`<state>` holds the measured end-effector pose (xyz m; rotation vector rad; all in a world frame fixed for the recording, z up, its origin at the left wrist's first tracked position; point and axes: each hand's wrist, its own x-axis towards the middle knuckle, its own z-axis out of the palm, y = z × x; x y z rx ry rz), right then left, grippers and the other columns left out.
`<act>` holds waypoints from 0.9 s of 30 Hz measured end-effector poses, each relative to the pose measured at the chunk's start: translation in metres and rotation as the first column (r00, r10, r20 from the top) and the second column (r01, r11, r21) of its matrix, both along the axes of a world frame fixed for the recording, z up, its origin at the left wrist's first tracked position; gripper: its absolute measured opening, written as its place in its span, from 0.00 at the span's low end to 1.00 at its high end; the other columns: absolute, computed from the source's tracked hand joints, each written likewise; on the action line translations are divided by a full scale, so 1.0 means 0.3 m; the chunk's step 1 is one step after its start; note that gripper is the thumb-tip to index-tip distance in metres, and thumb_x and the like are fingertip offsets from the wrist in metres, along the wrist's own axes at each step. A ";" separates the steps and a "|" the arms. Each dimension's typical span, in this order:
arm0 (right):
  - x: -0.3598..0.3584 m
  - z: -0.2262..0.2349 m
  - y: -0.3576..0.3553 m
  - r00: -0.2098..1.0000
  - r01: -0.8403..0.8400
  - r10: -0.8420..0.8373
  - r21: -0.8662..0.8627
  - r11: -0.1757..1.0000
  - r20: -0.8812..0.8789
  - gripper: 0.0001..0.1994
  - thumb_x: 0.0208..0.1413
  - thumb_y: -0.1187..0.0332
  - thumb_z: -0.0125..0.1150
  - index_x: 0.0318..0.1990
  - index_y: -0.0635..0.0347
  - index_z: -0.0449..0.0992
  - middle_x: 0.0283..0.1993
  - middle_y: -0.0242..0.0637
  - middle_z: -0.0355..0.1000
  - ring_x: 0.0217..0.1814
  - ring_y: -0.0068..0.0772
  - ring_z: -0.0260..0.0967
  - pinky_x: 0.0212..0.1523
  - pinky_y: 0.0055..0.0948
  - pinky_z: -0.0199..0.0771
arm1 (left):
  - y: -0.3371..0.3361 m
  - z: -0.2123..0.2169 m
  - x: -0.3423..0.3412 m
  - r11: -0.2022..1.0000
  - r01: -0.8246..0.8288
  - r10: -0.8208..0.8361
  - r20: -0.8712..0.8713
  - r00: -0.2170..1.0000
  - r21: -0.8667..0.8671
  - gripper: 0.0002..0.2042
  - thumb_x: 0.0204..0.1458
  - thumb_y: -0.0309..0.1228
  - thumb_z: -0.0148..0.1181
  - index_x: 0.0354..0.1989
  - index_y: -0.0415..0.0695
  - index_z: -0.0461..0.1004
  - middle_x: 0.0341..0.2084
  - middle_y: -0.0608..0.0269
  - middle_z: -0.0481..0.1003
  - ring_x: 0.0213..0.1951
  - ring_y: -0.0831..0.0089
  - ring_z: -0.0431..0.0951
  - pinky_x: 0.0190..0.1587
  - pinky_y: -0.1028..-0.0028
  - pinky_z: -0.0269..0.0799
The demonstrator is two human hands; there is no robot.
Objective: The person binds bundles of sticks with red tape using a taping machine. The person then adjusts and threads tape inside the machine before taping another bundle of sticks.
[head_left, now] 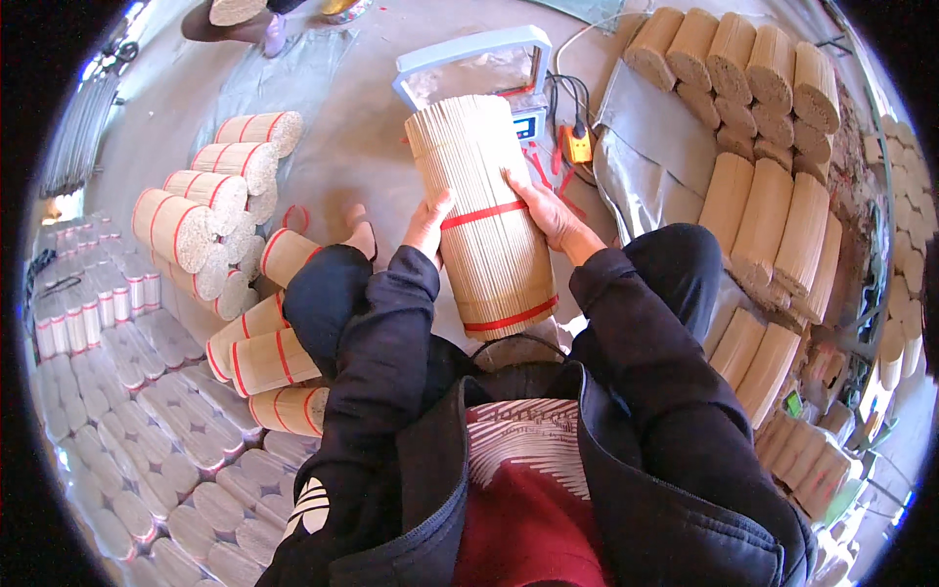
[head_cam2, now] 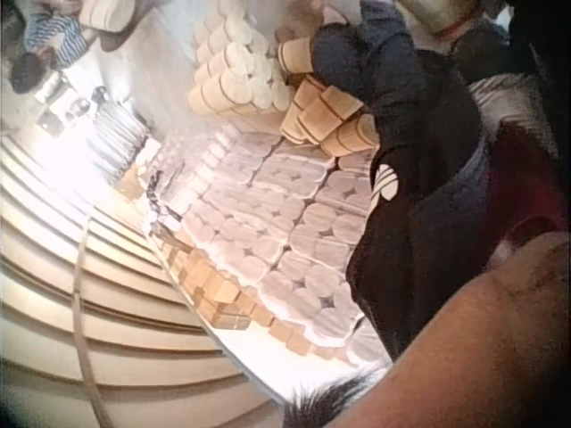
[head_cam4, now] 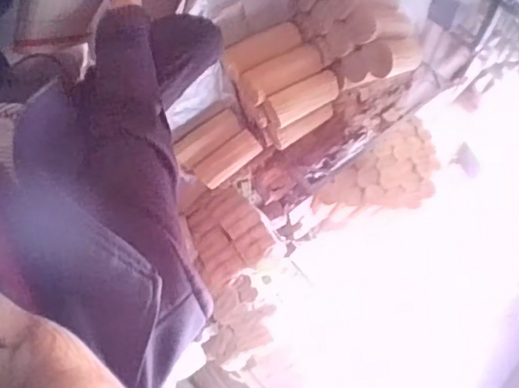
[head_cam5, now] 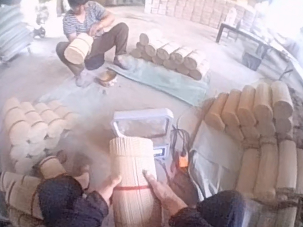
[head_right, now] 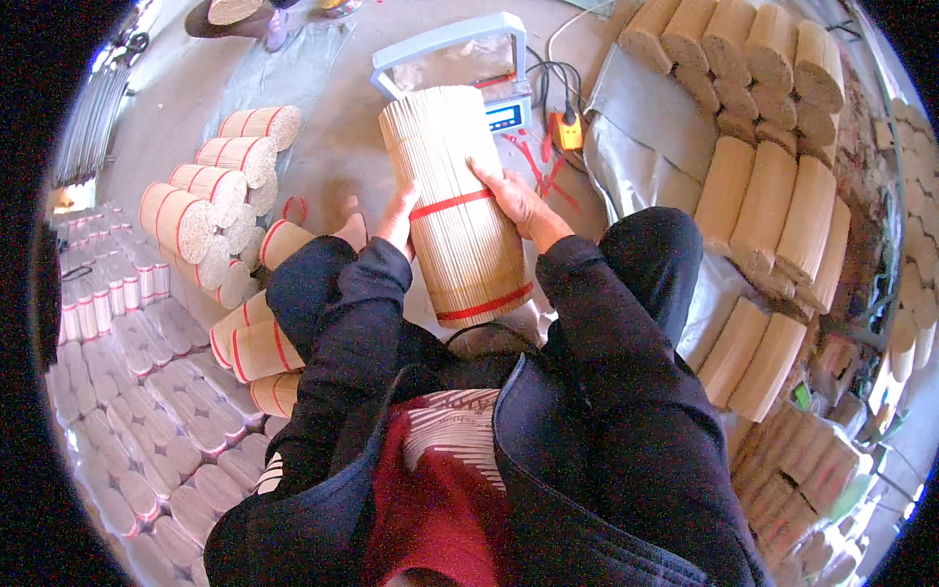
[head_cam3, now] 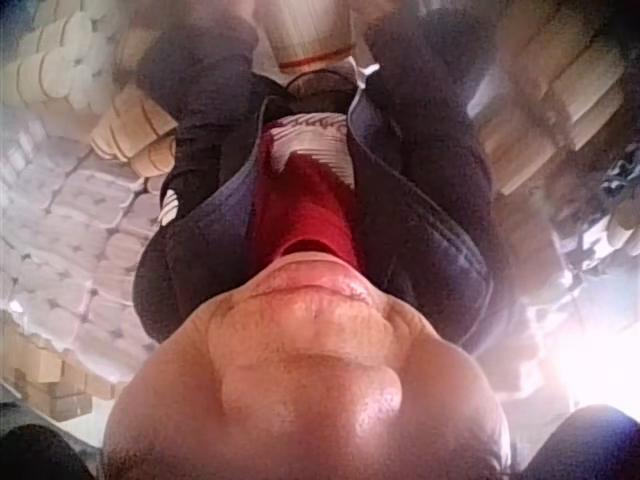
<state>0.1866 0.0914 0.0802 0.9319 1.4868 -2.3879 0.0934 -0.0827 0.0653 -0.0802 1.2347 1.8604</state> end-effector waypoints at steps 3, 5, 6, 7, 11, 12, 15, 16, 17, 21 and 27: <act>-0.010 -0.034 0.027 0.997 0.077 -0.077 -0.012 0.997 -0.011 0.36 0.50 0.43 0.55 0.55 0.68 0.64 0.49 0.46 0.69 0.47 0.35 0.69 0.47 0.33 0.67 | 0.043 -0.029 -0.020 0.997 -0.006 0.007 0.011 1.000 -0.074 0.36 0.44 0.48 0.64 0.55 0.37 0.58 0.49 0.57 0.68 0.50 0.66 0.68 0.52 0.65 0.65; -0.024 -0.066 0.061 0.994 0.103 -0.103 -0.002 0.995 0.038 0.36 0.49 0.44 0.56 0.55 0.67 0.64 0.50 0.45 0.69 0.47 0.35 0.69 0.47 0.33 0.68 | 0.082 -0.035 -0.033 0.994 -0.002 0.001 -0.008 1.000 -0.105 0.36 0.44 0.49 0.64 0.55 0.37 0.58 0.49 0.56 0.67 0.50 0.66 0.68 0.53 0.65 0.64; -0.031 -0.082 0.078 0.993 0.110 -0.109 -0.007 0.994 0.041 0.36 0.49 0.44 0.56 0.55 0.67 0.64 0.50 0.45 0.69 0.47 0.35 0.69 0.47 0.33 0.68 | 0.098 -0.036 -0.036 0.994 0.005 -0.005 -0.005 1.000 -0.111 0.36 0.44 0.49 0.64 0.55 0.37 0.58 0.49 0.56 0.67 0.50 0.66 0.68 0.53 0.65 0.64; -0.045 -0.082 0.086 0.996 0.082 -0.083 0.012 0.997 0.037 0.35 0.51 0.45 0.55 0.58 0.65 0.61 0.51 0.44 0.68 0.47 0.34 0.69 0.47 0.33 0.68 | 0.103 -0.039 -0.039 0.995 0.004 -0.004 0.005 1.000 -0.100 0.37 0.43 0.50 0.64 0.56 0.37 0.58 0.50 0.56 0.67 0.51 0.66 0.67 0.54 0.65 0.64; -0.072 -0.064 0.132 0.998 0.060 -0.060 -0.006 0.998 0.037 0.37 0.48 0.45 0.58 0.57 0.66 0.62 0.51 0.42 0.68 0.48 0.34 0.68 0.48 0.32 0.67 | 0.124 -0.039 -0.064 0.997 0.016 -0.008 0.105 0.994 -0.075 0.39 0.46 0.55 0.58 0.58 0.38 0.56 0.54 0.55 0.64 0.54 0.64 0.65 0.56 0.63 0.61; -0.070 -0.088 0.138 0.997 0.074 -0.074 0.006 0.997 0.035 0.36 0.49 0.45 0.57 0.58 0.66 0.62 0.52 0.42 0.68 0.49 0.33 0.68 0.49 0.32 0.67 | 0.127 -0.036 -0.062 0.997 0.017 -0.008 0.107 0.994 -0.081 0.39 0.46 0.55 0.58 0.58 0.38 0.56 0.54 0.55 0.64 0.54 0.64 0.65 0.56 0.63 0.61; -0.038 -0.057 0.164 0.995 0.089 -0.094 -0.136 0.987 -0.026 0.36 0.51 0.44 0.55 0.58 0.65 0.61 0.52 0.42 0.68 0.50 0.32 0.68 0.50 0.32 0.67 | 0.159 0.018 -0.041 0.999 0.024 -0.021 0.118 0.993 -0.023 0.38 0.50 0.59 0.48 0.60 0.38 0.55 0.57 0.54 0.61 0.57 0.61 0.62 0.58 0.62 0.59; -0.025 -0.039 0.174 0.997 0.083 -0.081 -0.204 0.976 0.019 0.35 0.53 0.44 0.51 0.59 0.65 0.60 0.55 0.42 0.66 0.53 0.32 0.67 0.53 0.33 0.66 | 0.161 0.044 -0.030 0.999 0.046 -0.043 0.109 0.993 -0.026 0.39 0.51 0.61 0.44 0.59 0.38 0.54 0.57 0.53 0.61 0.57 0.61 0.61 0.58 0.62 0.58; -0.013 -0.036 0.173 0.996 0.087 -0.085 -0.199 0.976 0.018 0.35 0.53 0.44 0.51 0.59 0.65 0.60 0.55 0.42 0.66 0.53 0.32 0.67 0.53 0.33 0.66 | 0.160 0.068 -0.018 0.997 0.068 -0.065 0.100 0.993 -0.028 0.39 0.52 0.63 0.39 0.59 0.38 0.54 0.58 0.53 0.60 0.58 0.60 0.61 0.59 0.61 0.57; 0.011 0.024 0.112 0.994 0.089 -0.105 -0.345 0.934 -0.028 0.40 0.52 0.35 0.42 0.61 0.62 0.59 0.60 0.40 0.62 0.58 0.34 0.63 0.59 0.32 0.60 | 0.095 0.052 -0.034 1.000 -0.024 0.019 0.226 0.974 0.019 0.46 0.44 0.70 0.36 0.60 0.39 0.51 0.57 0.51 0.61 0.59 0.59 0.60 0.61 0.60 0.54; 0.022 0.167 0.043 0.994 0.046 -0.072 -0.288 0.957 -0.080 0.35 0.57 0.43 0.44 0.61 0.64 0.57 0.60 0.40 0.62 0.58 0.33 0.62 0.57 0.33 0.61 | 0.071 0.017 0.032 0.899 -0.046 -0.074 0.256 0.964 0.435 0.45 0.42 0.72 0.35 0.60 0.46 0.56 0.55 0.57 0.64 0.53 0.60 0.68 0.52 0.61 0.68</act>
